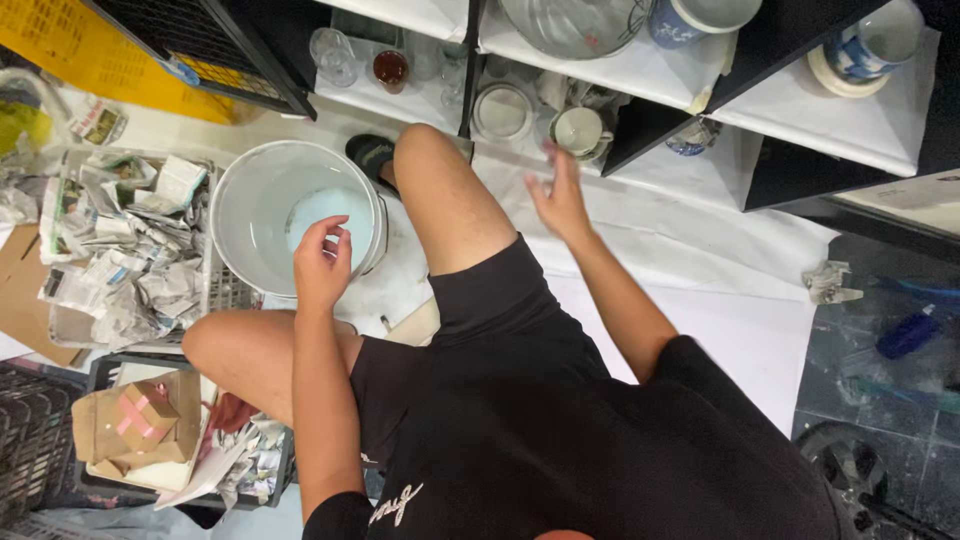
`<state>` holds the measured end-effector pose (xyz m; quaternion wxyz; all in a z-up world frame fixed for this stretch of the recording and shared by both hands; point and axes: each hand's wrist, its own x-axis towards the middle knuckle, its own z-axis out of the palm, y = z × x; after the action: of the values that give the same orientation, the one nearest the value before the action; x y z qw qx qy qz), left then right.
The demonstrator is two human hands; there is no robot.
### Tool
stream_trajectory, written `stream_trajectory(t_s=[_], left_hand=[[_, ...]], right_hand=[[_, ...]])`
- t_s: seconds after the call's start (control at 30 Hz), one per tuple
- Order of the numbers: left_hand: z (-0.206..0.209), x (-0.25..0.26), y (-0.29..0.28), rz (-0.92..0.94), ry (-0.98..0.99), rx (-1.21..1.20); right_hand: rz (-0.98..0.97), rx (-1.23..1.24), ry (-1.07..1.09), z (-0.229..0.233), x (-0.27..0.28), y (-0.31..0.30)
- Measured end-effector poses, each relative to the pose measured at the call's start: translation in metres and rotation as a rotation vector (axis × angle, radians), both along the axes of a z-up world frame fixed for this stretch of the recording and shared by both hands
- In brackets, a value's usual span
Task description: The person sits cross-legged and repeatedly wraps individual glass cups and small bowls in newspaper. They fold the paper around each item, place the wrapped bundle into a white bucket, and continue with the next item from a nearby shelf.
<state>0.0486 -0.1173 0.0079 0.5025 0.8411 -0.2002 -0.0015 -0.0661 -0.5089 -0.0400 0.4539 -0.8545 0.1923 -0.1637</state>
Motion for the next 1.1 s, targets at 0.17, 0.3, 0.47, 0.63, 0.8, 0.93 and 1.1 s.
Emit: stream_trajectory(t_s=[0.17,0.3,0.47,0.63,0.8,0.93,1.1], left_hand=[[-0.004,0.0,0.001,-0.021,-0.014,0.036],[0.001,0.003,-0.012,0.026,0.059,0.017],[-0.001,0.001,-0.018,0.005,0.096,0.085],[-0.001,0.001,-0.018,0.011,0.046,0.058],[-0.004,0.002,-0.017,0.03,0.072,0.085],[-0.005,0.002,-0.019,0.013,0.079,0.103],[-0.002,0.002,-0.024,0.014,0.074,0.125]], right_hand=[[-0.172,-0.527,-0.135,-0.015,0.067,-0.068],[-0.158,-0.621,-0.014,-0.009,0.129,-0.104],[-0.09,-0.71,0.289,-0.01,0.181,-0.127],[-0.067,-0.698,0.315,-0.016,0.196,-0.135],[-0.044,-0.693,0.289,-0.026,0.194,-0.132],[-0.046,-0.689,0.222,-0.023,0.181,-0.129],[-0.022,-0.654,0.055,-0.016,0.135,-0.113]])
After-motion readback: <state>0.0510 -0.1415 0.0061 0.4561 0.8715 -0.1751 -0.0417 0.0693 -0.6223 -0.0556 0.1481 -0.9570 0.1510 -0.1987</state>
